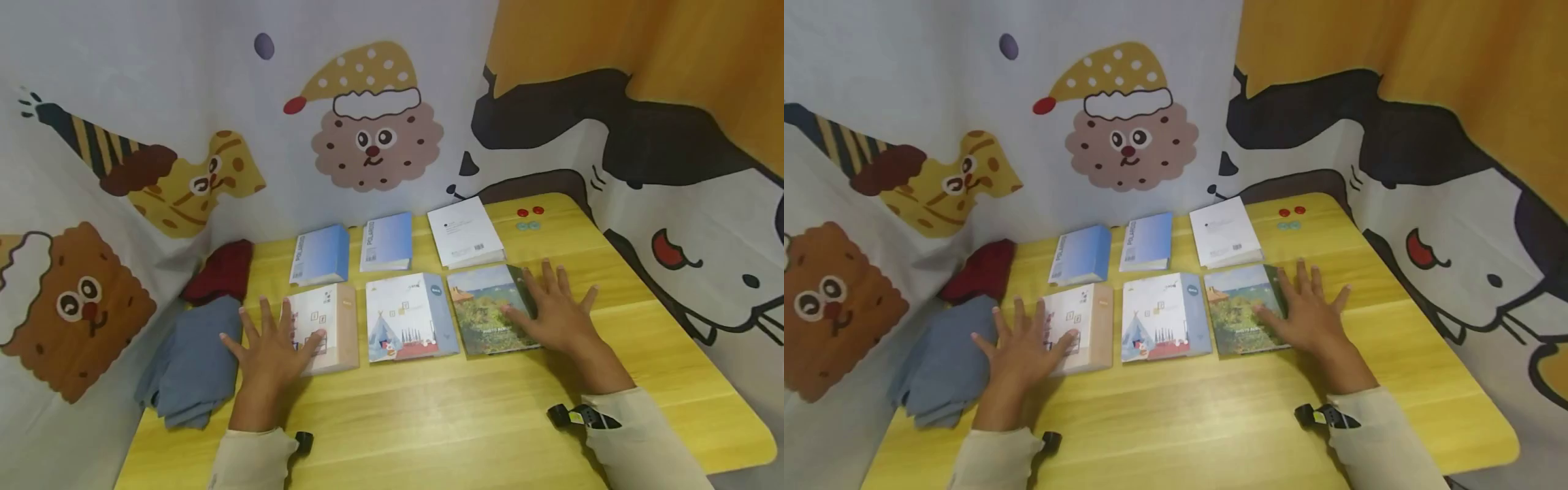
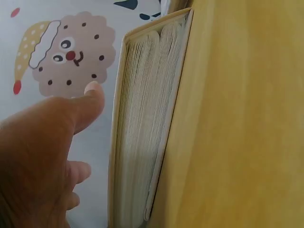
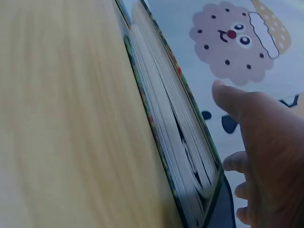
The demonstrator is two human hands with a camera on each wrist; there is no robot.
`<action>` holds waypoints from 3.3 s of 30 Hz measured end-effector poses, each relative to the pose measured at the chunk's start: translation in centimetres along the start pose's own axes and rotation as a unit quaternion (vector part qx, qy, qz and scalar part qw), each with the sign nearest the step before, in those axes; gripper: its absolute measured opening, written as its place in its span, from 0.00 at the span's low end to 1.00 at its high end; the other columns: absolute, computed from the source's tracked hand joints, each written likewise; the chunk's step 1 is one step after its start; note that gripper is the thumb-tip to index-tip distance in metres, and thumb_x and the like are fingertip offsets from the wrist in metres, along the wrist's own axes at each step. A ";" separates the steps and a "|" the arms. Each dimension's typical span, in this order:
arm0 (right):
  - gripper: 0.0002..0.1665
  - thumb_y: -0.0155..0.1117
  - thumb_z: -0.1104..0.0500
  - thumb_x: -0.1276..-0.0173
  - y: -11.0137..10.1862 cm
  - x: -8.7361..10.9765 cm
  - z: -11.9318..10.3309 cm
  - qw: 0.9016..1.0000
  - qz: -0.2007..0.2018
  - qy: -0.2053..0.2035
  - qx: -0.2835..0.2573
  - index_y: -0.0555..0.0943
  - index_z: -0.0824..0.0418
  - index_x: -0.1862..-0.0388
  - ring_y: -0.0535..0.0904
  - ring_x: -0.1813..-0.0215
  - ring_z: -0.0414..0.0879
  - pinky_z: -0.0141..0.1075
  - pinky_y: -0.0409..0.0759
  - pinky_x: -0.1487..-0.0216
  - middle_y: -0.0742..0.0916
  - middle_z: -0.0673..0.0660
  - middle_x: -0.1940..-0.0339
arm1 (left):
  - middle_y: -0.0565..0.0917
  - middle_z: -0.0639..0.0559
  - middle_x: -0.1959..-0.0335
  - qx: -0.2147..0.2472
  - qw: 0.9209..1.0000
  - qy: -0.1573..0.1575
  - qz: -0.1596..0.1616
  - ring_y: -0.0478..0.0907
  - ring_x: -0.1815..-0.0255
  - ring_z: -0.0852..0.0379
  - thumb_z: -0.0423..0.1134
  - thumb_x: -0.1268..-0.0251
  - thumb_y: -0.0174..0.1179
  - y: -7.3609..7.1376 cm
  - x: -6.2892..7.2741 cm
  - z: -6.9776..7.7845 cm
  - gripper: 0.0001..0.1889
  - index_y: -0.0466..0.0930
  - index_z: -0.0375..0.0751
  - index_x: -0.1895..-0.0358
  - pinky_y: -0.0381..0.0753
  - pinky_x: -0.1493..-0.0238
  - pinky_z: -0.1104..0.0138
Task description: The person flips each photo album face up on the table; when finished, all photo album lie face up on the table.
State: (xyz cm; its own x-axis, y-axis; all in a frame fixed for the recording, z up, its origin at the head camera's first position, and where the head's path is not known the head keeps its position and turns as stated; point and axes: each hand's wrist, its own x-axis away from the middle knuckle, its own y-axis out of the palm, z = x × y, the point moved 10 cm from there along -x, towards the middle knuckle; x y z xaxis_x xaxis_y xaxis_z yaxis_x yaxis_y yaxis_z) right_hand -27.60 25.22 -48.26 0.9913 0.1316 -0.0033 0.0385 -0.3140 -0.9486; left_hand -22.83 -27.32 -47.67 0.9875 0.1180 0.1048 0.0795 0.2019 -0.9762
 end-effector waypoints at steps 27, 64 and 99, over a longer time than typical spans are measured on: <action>0.60 0.46 0.14 0.27 3.4 -7.1 -20.6 0.981 -0.047 -0.188 0.002 0.54 0.44 0.07 0.42 0.05 0.64 0.86 0.35 0.21 0.47 0.58 0.05 | 0.39 0.38 0.07 0.105 0.978 0.180 0.000 0.33 0.08 0.24 0.71 0.32 0.68 1.0 0.6 4.5 0.57 0.49 0.52 0.09 0.33 0.24 0.14; 0.46 0.65 0.34 0.21 11.6 -8.8 -29.0 0.956 -0.178 -0.227 -0.049 0.64 0.43 0.11 0.47 0.05 0.58 0.75 0.25 0.14 0.67 0.46 0.09 | 0.45 0.39 0.07 0.077 0.963 0.256 -0.004 0.38 0.08 0.24 0.71 0.38 0.72 3.3 1.3 5.9 0.61 0.51 0.51 0.09 0.36 0.24 0.14; 0.46 0.71 0.32 0.28 11.3 -8.8 -29.1 0.961 -0.133 -0.237 -0.054 0.71 0.43 0.15 0.62 0.11 0.55 0.72 0.38 0.11 0.74 0.46 0.14 | 0.47 0.39 0.07 0.073 0.961 0.267 0.015 0.40 0.08 0.25 0.68 0.35 0.71 3.7 1.3 5.4 0.58 0.51 0.51 0.09 0.40 0.23 0.14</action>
State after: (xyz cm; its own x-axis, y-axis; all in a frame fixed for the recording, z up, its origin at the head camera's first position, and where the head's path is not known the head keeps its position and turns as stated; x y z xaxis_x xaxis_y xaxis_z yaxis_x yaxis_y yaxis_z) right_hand -32.25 -6.89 -49.76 0.7764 0.6266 0.0673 0.3211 -0.3015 -0.8978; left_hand -21.95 -21.20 -50.07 0.9216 -0.3813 -0.0728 0.0690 0.3454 -0.9359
